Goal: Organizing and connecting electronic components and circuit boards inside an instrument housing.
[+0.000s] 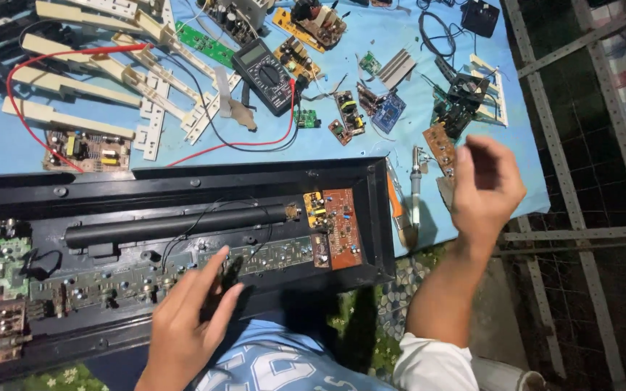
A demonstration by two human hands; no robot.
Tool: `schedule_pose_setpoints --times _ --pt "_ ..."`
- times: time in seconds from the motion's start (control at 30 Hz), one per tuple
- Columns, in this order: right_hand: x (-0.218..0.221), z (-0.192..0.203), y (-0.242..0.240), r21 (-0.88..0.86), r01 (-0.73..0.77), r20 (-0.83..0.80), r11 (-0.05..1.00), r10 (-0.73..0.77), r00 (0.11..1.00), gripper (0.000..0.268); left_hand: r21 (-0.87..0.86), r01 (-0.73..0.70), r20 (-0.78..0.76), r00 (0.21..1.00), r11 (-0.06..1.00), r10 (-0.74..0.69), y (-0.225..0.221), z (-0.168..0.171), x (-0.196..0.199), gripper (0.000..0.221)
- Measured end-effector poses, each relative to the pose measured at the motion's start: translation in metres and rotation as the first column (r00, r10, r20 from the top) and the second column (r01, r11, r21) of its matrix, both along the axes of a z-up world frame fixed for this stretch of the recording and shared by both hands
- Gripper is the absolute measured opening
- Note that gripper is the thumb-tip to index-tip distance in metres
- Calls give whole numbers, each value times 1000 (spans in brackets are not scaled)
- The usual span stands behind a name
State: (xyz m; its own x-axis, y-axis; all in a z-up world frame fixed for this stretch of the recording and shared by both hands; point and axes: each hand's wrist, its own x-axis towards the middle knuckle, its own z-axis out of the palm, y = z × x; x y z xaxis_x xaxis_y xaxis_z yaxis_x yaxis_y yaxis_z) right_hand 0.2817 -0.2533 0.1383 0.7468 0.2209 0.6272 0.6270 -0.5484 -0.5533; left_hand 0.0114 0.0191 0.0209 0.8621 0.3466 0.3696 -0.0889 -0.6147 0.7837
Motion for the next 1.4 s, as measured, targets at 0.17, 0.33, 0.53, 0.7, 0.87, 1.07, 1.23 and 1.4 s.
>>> schedule_pose_setpoints --times 0.17,0.33,0.53,0.7,0.87,1.07,1.23,1.4 --pt "-61 -17 -10 126 -318 -252 940 341 906 13 95 86 59 994 992 -92 -19 3 17 74" --pt "-124 -44 13 534 -523 -397 664 743 538 8 135 319 209 916 938 -342 -47 -9 16 74" --pt "-155 -80 7 800 -247 -446 547 817 365 19 67 552 273 791 831 -547 -69 6 3 18" --pt "-161 -100 -21 824 -163 -452 542 804 387 24 -83 551 159 830 831 -534 -87 2 -16 15" --pt "-171 -104 -45 799 -116 -455 590 720 524 17 -175 537 1 838 825 -546 -103 -19 -34 31" --pt "-172 -111 -76 739 -124 -429 662 604 671 8 -5 510 -67 858 860 -510 -112 -42 -50 44" --pt "-186 -116 -77 244 -433 -344 868 495 798 8 23 480 45 876 877 -481 -117 -48 -56 41" --pt "-212 -82 -40 -29 -660 -431 751 586 686 17 68 531 19 846 845 -533 -121 -54 -61 37"
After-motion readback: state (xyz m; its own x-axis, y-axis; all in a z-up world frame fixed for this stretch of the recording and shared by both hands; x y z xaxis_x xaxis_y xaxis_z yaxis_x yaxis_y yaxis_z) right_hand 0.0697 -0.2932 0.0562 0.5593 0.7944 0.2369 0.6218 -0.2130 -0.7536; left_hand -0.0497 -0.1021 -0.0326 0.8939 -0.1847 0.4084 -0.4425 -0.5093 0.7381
